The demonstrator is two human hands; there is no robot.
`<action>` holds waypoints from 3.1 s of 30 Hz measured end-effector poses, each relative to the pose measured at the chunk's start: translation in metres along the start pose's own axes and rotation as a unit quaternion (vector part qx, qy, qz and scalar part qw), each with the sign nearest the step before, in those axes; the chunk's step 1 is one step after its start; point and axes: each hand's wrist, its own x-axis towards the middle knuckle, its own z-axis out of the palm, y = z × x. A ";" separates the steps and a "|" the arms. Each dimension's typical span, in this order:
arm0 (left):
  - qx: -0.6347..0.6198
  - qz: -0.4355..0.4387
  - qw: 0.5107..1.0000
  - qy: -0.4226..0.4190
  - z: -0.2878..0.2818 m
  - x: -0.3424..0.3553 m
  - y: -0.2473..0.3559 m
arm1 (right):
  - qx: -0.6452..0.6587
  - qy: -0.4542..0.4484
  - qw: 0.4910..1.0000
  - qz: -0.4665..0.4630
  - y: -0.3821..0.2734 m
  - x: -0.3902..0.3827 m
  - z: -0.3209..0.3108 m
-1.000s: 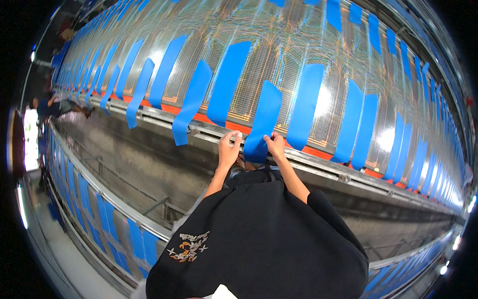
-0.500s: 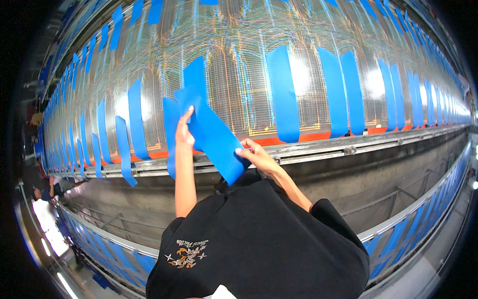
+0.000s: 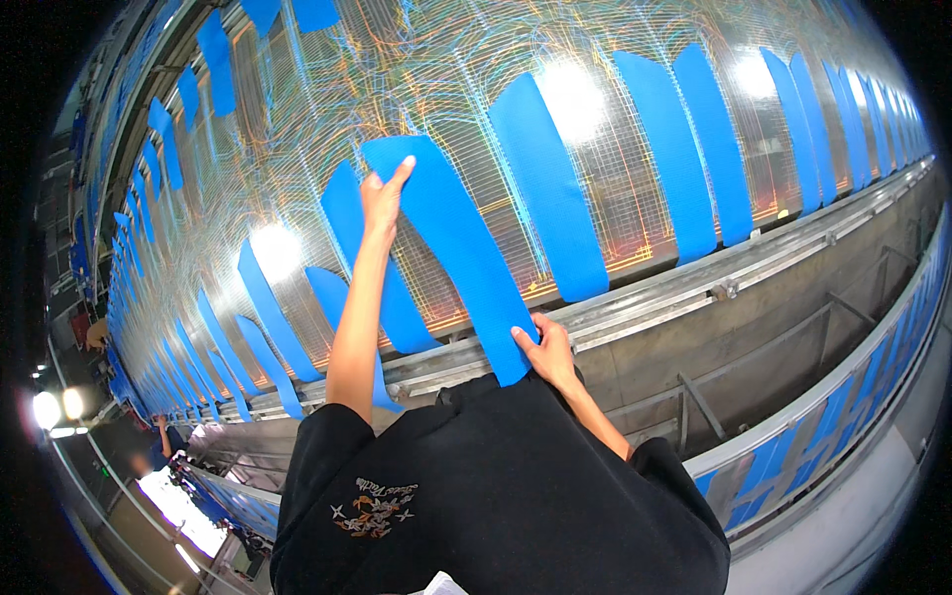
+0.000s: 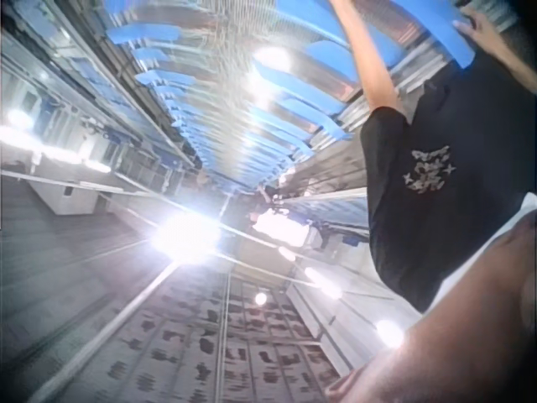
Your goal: The person repeatedly places blue rectangular panels onto a curved metal grid structure. They align each panel with existing ones and press it into place by hand. The task continues with multiple panels being installed in sequence.
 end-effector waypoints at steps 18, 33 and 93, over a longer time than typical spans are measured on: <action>0.289 0.084 0.944 0.135 0.094 0.072 -0.064 | -0.002 0.109 0.992 0.057 0.008 0.056 -0.010; 0.297 0.072 0.942 0.140 0.099 0.073 -0.060 | 0.019 0.099 0.993 0.055 0.012 0.061 -0.008; 0.340 0.066 0.929 0.126 0.094 0.083 -0.065 | -0.061 0.182 0.976 0.108 0.074 0.058 -0.003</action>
